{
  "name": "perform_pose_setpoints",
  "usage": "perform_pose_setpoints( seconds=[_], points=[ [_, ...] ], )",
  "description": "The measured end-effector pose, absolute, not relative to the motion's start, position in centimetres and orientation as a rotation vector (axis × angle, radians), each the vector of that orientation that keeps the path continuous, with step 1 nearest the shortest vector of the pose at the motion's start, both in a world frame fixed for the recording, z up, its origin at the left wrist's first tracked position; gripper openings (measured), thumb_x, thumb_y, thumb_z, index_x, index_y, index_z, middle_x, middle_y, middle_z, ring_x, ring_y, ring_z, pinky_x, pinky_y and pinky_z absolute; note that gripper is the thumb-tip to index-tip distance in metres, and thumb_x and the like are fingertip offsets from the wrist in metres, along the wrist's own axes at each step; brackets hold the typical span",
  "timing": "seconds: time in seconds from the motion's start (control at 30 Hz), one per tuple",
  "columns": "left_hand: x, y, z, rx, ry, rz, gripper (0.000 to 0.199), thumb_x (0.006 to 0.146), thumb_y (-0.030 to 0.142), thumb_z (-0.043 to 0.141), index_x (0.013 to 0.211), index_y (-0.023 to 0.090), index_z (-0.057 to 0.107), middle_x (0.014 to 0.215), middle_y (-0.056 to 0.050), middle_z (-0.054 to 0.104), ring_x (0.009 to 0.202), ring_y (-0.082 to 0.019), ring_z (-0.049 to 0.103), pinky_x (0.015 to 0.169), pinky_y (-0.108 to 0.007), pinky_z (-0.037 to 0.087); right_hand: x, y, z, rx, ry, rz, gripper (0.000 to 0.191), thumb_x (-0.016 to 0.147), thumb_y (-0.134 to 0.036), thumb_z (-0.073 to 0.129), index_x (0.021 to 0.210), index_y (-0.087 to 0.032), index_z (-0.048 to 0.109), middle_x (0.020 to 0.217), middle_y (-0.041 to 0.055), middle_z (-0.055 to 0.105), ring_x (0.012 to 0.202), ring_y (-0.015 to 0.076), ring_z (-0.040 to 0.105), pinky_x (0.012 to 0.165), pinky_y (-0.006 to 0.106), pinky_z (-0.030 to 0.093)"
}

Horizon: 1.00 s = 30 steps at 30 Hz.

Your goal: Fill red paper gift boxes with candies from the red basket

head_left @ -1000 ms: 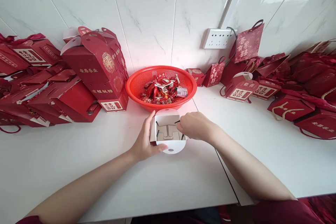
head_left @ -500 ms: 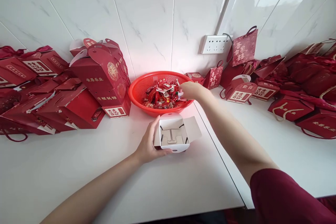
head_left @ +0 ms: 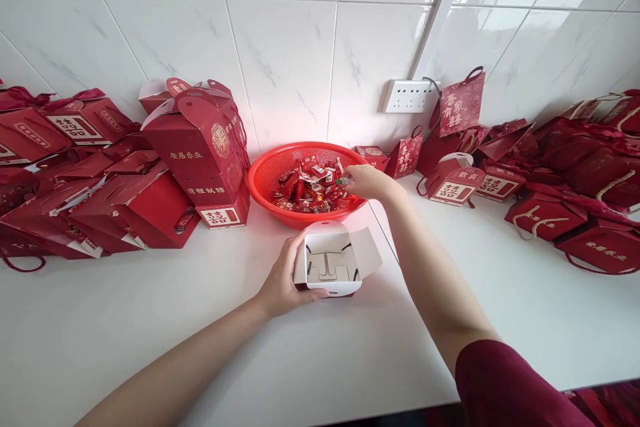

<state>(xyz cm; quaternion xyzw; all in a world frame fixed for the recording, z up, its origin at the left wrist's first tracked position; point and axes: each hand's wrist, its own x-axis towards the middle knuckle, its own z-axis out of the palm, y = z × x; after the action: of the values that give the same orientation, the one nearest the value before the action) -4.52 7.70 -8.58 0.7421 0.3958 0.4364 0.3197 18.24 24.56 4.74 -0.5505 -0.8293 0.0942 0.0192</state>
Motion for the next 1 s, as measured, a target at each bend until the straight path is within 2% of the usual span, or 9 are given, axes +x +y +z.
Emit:
perform_pose_setpoints(
  seconds=[0.1,0.2,0.3,0.4,0.5,0.67,0.8,0.87,1.0],
  points=[
    [-4.5,7.7,-8.5,1.949,1.057,1.136,0.113,0.070,0.050,0.086,0.159,0.029,0.020,0.154,-0.016,0.037,0.144,-0.040,0.038,0.117,-0.055,0.037,19.8,22.0,5.8,-1.439,-2.480,0.550,0.033,0.099,-0.023,0.039,0.125,-0.015,0.058,0.121,0.0115,0.069,0.104,0.0199,0.066,0.080,0.027,0.052],
    [-4.4,7.6,-8.5,1.940,1.062,1.135,0.112,0.070,0.050,0.086,0.158,0.028,0.021,0.155,-0.016,0.036,0.144,-0.039,0.037,0.118,-0.054,0.036,20.4,19.7,6.1,-0.982,-2.206,1.171,0.038,0.097,-0.021,0.042,0.133,-0.013,0.053,0.126,0.0124,0.067,0.107,0.0186,0.066,0.089,0.028,0.054],
    [-4.3,7.6,-8.5,1.929,1.062,1.132,0.110,0.070,0.050,0.086,0.158,0.028,0.022,0.156,-0.016,0.034,0.146,-0.039,0.035,0.119,-0.054,0.034,20.0,17.8,6.1,-0.822,-1.914,1.602,0.038,0.096,-0.025,0.046,0.132,-0.014,0.053,0.125,0.0126,0.067,0.105,0.0179,0.067,0.086,0.028,0.058],
    [-4.2,7.7,-8.5,1.923,1.039,1.137,0.110,0.071,0.048,0.086,0.158,0.028,0.021,0.158,-0.016,0.032,0.147,-0.039,0.033,0.119,-0.055,0.032,19.4,16.2,6.4,-0.699,-1.767,1.819,0.042,0.090,-0.035,0.064,0.128,-0.016,0.057,0.116,0.0111,0.069,0.098,0.0185,0.069,0.078,0.027,0.061],
    [-4.2,7.7,-8.6,1.910,1.027,1.126,0.111,0.071,0.048,0.086,0.158,0.028,0.019,0.156,-0.017,0.035,0.144,-0.040,0.038,0.116,-0.057,0.037,19.4,14.7,6.9,-0.446,-1.781,1.915,0.055,0.080,-0.034,0.080,0.127,-0.015,0.059,0.110,0.0101,0.071,0.092,0.0185,0.071,0.076,0.028,0.061],
    [-4.4,7.8,-9.0,1.847,1.026,1.082,0.104,0.072,0.046,0.086,0.154,0.028,0.024,0.145,-0.017,0.048,0.132,-0.039,0.053,0.105,-0.056,0.048,20.2,12.6,7.7,-0.357,-2.020,1.829,0.042,0.088,-0.024,0.072,0.128,-0.016,0.062,0.106,0.0058,0.073,0.092,0.0175,0.070,0.079,0.028,0.058],
    [-4.4,7.9,-9.2,1.875,1.052,1.095,0.108,0.070,0.047,0.086,0.155,0.025,0.023,0.149,-0.019,0.043,0.138,-0.041,0.045,0.111,-0.058,0.043,20.3,12.0,8.1,-0.548,-2.340,1.321,0.038,0.091,-0.016,0.062,0.129,-0.021,0.062,0.115,0.0036,0.072,0.103,0.0179,0.066,0.088,0.029,0.053],
    [-4.3,8.0,-9.1,1.927,1.066,1.119,0.111,0.068,0.048,0.087,0.155,0.025,0.023,0.152,-0.019,0.039,0.142,-0.041,0.040,0.114,-0.059,0.038,20.0,12.1,7.9,-0.640,-2.498,1.052,0.037,0.090,-0.010,0.057,0.125,-0.021,0.064,0.115,0.0035,0.072,0.101,0.0175,0.065,0.089,0.028,0.049],
    [-4.2,8.1,-9.0,1.979,1.045,1.139,0.110,0.069,0.046,0.087,0.156,0.029,0.022,0.154,-0.016,0.035,0.144,-0.039,0.037,0.117,-0.057,0.036,19.2,12.9,6.8,-0.774,-2.689,0.903,0.028,0.086,-0.011,0.059,0.113,-0.017,0.065,0.105,0.0058,0.073,0.089,0.0172,0.064,0.073,0.025,0.048]
  ],
)
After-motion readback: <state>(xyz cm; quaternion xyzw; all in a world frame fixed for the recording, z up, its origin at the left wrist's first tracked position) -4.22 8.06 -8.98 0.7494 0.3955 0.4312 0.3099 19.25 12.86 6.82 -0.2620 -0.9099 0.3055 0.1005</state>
